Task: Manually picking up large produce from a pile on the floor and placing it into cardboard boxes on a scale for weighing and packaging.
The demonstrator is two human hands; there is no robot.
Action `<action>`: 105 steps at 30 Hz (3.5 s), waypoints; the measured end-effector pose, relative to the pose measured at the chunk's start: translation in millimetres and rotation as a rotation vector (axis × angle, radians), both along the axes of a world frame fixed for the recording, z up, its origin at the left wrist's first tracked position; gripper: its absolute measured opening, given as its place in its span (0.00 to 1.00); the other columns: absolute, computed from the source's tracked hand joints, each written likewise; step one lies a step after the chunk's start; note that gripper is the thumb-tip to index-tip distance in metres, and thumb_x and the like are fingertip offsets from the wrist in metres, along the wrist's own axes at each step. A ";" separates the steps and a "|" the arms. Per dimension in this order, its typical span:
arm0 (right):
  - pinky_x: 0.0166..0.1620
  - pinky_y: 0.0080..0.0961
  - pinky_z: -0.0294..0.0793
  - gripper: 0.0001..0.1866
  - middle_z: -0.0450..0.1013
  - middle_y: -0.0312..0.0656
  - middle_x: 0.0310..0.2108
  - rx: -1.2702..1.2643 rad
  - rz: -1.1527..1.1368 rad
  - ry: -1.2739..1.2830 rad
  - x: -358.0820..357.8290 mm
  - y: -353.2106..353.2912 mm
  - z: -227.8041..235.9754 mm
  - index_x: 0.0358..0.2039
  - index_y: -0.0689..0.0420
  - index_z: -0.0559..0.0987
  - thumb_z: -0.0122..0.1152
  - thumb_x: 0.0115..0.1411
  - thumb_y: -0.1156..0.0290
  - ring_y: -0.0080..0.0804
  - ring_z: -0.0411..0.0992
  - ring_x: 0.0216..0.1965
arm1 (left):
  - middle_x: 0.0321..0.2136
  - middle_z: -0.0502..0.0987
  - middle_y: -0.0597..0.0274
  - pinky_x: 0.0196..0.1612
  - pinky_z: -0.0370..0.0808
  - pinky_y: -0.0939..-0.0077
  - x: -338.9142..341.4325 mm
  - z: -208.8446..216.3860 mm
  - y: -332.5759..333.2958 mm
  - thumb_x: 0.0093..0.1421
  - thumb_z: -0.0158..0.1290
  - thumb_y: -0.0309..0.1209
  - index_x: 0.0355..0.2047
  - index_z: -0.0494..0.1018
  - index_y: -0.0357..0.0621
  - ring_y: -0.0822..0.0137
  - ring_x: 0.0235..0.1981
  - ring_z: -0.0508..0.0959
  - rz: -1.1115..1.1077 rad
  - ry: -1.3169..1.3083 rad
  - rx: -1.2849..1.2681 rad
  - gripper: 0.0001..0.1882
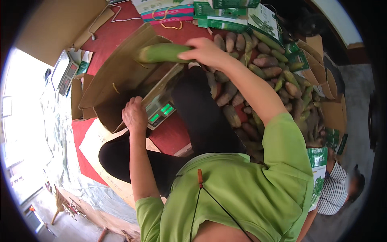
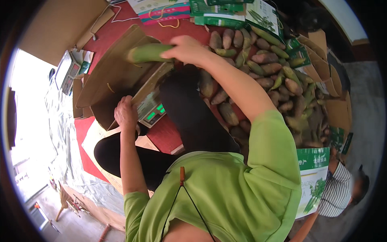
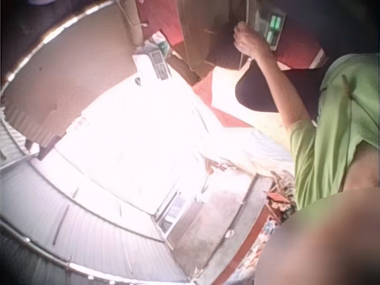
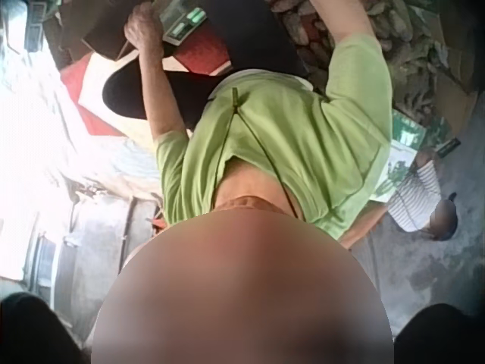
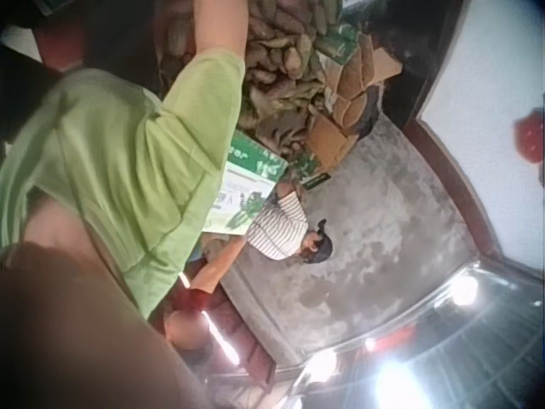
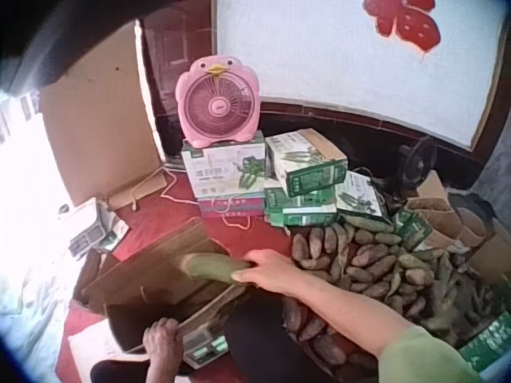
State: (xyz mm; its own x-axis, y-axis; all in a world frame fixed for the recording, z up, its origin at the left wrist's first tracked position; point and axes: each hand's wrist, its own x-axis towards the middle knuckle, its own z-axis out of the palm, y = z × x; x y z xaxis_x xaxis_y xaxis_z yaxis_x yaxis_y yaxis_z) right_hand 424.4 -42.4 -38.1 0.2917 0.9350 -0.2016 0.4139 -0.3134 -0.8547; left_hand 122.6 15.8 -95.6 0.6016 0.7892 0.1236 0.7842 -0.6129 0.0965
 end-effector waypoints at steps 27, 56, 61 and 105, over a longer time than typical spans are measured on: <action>0.36 0.33 0.74 0.12 0.76 0.49 0.27 -0.462 -0.613 -0.063 -32.4 -315.8 -266.9 0.33 0.60 0.79 0.61 0.47 0.70 0.43 0.76 0.32 | 0.36 0.75 0.58 0.39 0.72 0.58 5.2 -1.6 0.4 0.51 0.55 0.28 0.35 0.71 0.44 0.52 0.40 0.75 0.067 0.075 -0.127 0.10; 0.55 0.41 0.68 0.52 0.67 0.53 0.52 -0.670 -0.607 -0.198 -35.3 -176.6 -297.9 0.58 0.55 0.57 0.76 0.34 0.58 0.52 0.65 0.55 | 0.29 0.73 0.63 0.36 0.69 0.62 -1.0 0.3 -8.3 0.48 0.57 0.28 0.27 0.71 0.48 0.59 0.35 0.75 0.020 0.003 -0.046 0.07; 0.53 0.40 0.69 0.50 0.68 0.55 0.50 -0.657 -0.684 -0.017 -20.0 -193.0 -308.3 0.55 0.62 0.60 0.77 0.32 0.65 0.51 0.69 0.50 | 0.27 0.72 0.64 0.34 0.69 0.65 0.4 -3.8 -2.1 0.49 0.54 0.27 0.26 0.71 0.49 0.61 0.33 0.75 -0.026 -0.040 -0.041 0.03; 0.44 0.27 0.74 0.17 0.76 0.41 0.39 0.395 0.147 -0.136 -23.7 5.1 -5.0 0.45 0.57 0.76 0.61 0.53 0.72 0.32 0.75 0.39 | 0.29 0.74 0.61 0.34 0.73 0.60 -6.1 0.1 5.8 0.48 0.54 0.25 0.28 0.70 0.47 0.56 0.35 0.76 -0.136 -0.027 -0.069 0.07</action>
